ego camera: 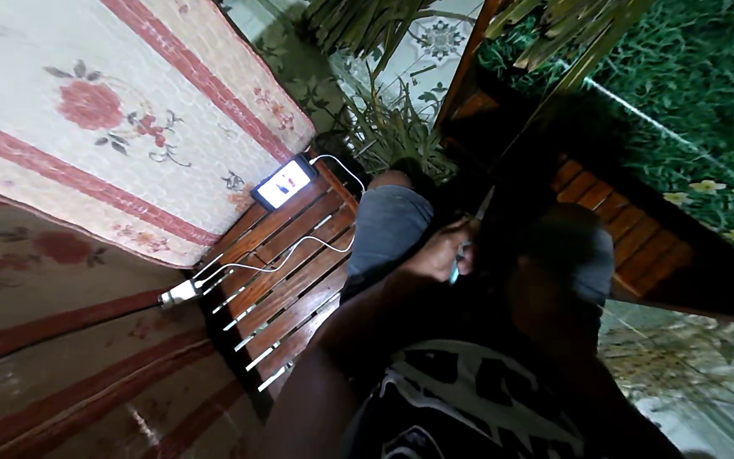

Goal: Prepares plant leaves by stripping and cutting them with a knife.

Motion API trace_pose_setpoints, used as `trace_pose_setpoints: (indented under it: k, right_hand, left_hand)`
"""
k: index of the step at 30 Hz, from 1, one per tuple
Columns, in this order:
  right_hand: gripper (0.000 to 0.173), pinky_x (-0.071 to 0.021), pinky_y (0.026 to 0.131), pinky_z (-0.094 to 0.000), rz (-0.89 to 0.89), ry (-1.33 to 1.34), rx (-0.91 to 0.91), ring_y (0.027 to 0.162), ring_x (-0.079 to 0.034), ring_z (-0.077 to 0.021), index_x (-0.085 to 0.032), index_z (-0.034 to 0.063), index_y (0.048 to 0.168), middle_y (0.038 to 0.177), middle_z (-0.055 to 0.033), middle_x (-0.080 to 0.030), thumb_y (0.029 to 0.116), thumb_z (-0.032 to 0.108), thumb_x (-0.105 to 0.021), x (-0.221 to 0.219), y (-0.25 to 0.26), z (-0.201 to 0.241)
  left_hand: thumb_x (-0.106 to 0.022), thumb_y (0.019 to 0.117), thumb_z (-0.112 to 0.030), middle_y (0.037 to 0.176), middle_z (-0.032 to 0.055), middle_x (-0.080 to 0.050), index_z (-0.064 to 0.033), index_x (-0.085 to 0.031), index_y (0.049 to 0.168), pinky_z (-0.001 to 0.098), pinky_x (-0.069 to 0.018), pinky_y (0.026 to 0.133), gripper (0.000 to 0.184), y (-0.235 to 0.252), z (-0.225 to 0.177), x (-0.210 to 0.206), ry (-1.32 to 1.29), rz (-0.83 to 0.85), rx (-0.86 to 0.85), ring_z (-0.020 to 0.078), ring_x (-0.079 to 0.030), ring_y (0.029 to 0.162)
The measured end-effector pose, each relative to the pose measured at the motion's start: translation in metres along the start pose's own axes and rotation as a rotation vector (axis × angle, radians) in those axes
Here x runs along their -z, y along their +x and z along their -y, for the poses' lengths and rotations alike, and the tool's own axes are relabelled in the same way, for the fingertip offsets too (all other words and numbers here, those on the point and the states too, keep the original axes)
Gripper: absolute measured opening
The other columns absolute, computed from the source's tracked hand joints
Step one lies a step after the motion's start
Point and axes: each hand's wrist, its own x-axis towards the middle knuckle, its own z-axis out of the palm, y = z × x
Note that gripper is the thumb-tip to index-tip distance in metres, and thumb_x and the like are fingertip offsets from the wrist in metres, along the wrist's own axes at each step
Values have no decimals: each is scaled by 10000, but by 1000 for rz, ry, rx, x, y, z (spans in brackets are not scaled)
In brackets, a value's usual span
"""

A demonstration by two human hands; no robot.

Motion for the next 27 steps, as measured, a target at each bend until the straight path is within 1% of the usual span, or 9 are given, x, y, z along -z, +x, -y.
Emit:
trace_pose_setpoints:
  k: [2,6,9,11,14,16,19,23,27]
  right_hand:
    - [352,-578,616,-278,183,35,-42,774,-683,-130,-596,65,1273,1031,-32,-712,1072,300,-427,2,-27,4]
    - [310,-596,713,-238,135,-319,421,840,-682,-57,-703,124,1147,1025,34,-728,1065,312,-471,28,-50,32]
    - [449,-567,903,-385,53,-791,543,1021,-670,-198,-650,-20,1256,1161,-162,-686,1065,292,-389,60,-19,54]
    - [450,-517,996,-517,136,-938,343,1132,-662,-312,-609,-12,1352,1256,-225,-664,1066,269,-405,68,-5,55]
    - [413,-599,761,-354,300,-771,6,836,-695,-142,-615,39,1340,1049,-78,-724,1094,272,-380,55,-2,41]
    - [370,-573,605,-278,325,-592,-113,667,-650,-97,-627,26,1277,884,-23,-704,1086,235,-390,42,-11,35]
    - [293,-523,514,-230,312,-423,-216,561,-594,-73,-630,28,1203,760,19,-660,1043,176,-434,29,-22,37]
    - [277,-491,450,-202,241,-401,-119,499,-556,-46,-630,42,1163,706,47,-633,1040,206,-444,21,-25,46]
    - [250,-444,423,-168,74,-382,34,473,-505,-12,-584,14,1171,665,56,-567,1069,194,-444,1,-14,61]
  left_hand:
    - [-354,1126,-286,606,-14,-498,-98,-527,1332,192,-447,413,328,4,-6,14,19,-23,-3,67,-473,436]
    - [-366,1124,-292,608,-25,-494,-117,-553,1331,194,-443,412,329,6,-9,25,52,-32,5,63,-468,436]
    - [-356,1126,-291,592,-38,-468,-113,-577,1324,196,-424,413,347,4,-10,19,113,-29,-9,58,-442,437]
    - [-354,1118,-284,631,-31,-500,-108,-584,1320,194,-408,428,353,2,-10,21,88,24,-52,57,-441,467]
    - [-374,1099,-279,617,-29,-513,-113,-573,1319,193,-413,423,340,-3,-13,25,-6,134,-77,57,-457,459]
    - [-371,1094,-280,582,-41,-500,-119,-565,1283,189,-418,415,315,-6,-14,26,-8,161,-70,51,-461,439]
    - [-385,1079,-276,569,-54,-502,-120,-577,1326,179,-425,421,349,-7,-13,27,25,188,-83,37,-463,432]
    - [-382,1091,-245,620,-25,-521,-76,-523,1348,173,-448,425,339,-17,-25,6,81,142,-75,45,-495,456]
    - [-440,1098,-221,729,1,-568,-18,-577,1253,205,-461,506,290,-31,-36,-29,526,113,-77,51,-515,549]
